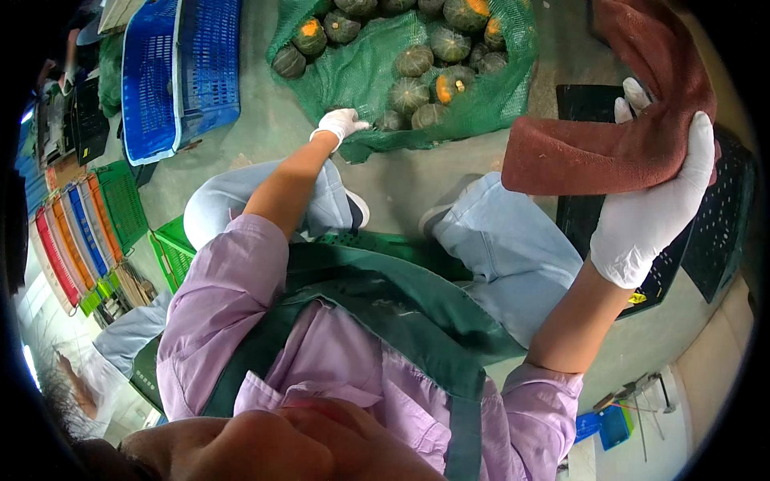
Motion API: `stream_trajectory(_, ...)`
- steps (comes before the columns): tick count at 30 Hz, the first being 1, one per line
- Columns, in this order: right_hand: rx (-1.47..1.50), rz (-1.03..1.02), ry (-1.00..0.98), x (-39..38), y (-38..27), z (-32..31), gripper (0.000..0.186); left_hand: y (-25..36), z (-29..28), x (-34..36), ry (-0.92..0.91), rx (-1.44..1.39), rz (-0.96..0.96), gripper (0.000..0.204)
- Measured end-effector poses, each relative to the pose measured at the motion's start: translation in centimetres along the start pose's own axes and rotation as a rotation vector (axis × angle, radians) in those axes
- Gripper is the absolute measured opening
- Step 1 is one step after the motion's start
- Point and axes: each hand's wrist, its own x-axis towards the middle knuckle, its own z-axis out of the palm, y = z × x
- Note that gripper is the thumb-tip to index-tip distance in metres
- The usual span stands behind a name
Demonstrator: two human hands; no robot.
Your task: The person sits on the floor and wipes small green and orange gourds with a brown cloth, picking them from a green mesh bag and placing them into a blue plastic crate. The person handles the gourds one at a time, wiping them thoroughly before stacking them in the crate.
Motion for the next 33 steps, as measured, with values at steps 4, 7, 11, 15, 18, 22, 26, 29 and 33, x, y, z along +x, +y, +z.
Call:
stream_trajectory(4, -0.04, 0.014, 0.0, 0.2, 0.9, 1.9, 0.045, 3.4, 3.2, -3.1, 0.279, 0.048, 0.101, 0.081)
stream_trajectory(7, -0.071, 0.024, -0.066, -0.4, 1.1, 3.4, 0.044, 8.6, 3.4, -3.1, 0.356, 0.024, 0.034, 0.073)
stream_trajectory(11, -0.068, 0.048, -0.075, 0.0, 2.2, 3.2, 0.043, 10.5, 3.4, -3.1, 0.405, -0.185, -0.138, 0.072)
stream_trajectory(15, -0.086, 0.065, -0.048, -0.7, 1.6, 3.5, 0.046, 7.1, 3.5, -1.9, 0.419, -1.06, -0.171, 0.057)
stream_trajectory(18, -0.071, 0.071, -0.107, -1.1, 1.5, 2.8, 0.045, 7.7, 0.3, -1.7, 0.071, -2.21, -0.09, 0.046)
stream_trajectory(22, -0.133, 0.025, -0.251, -0.8, 2.5, 2.3, 0.041, 10.8, -6.3, -5.2, -0.488, -2.557, 0.264, 0.058)
stream_trajectory(26, -0.399, -0.151, -0.386, -1.8, 4.4, 2.7, 0.038, 17.3, -11.7, -9.6, -0.534, -2.467, 0.313, 0.063)
stream_trajectory(29, -0.708, -0.334, -0.528, -2.4, 6.7, 1.7, 0.044, 24.7, -14.5, -15.4, -0.257, -2.153, 0.419, 0.06)
stream_trajectory(33, -0.744, -0.458, -0.502, -2.2, 5.8, 1.7, 0.03, 28.7, -15.8, -20.8, -0.175, -2.259, 0.511, 0.063)
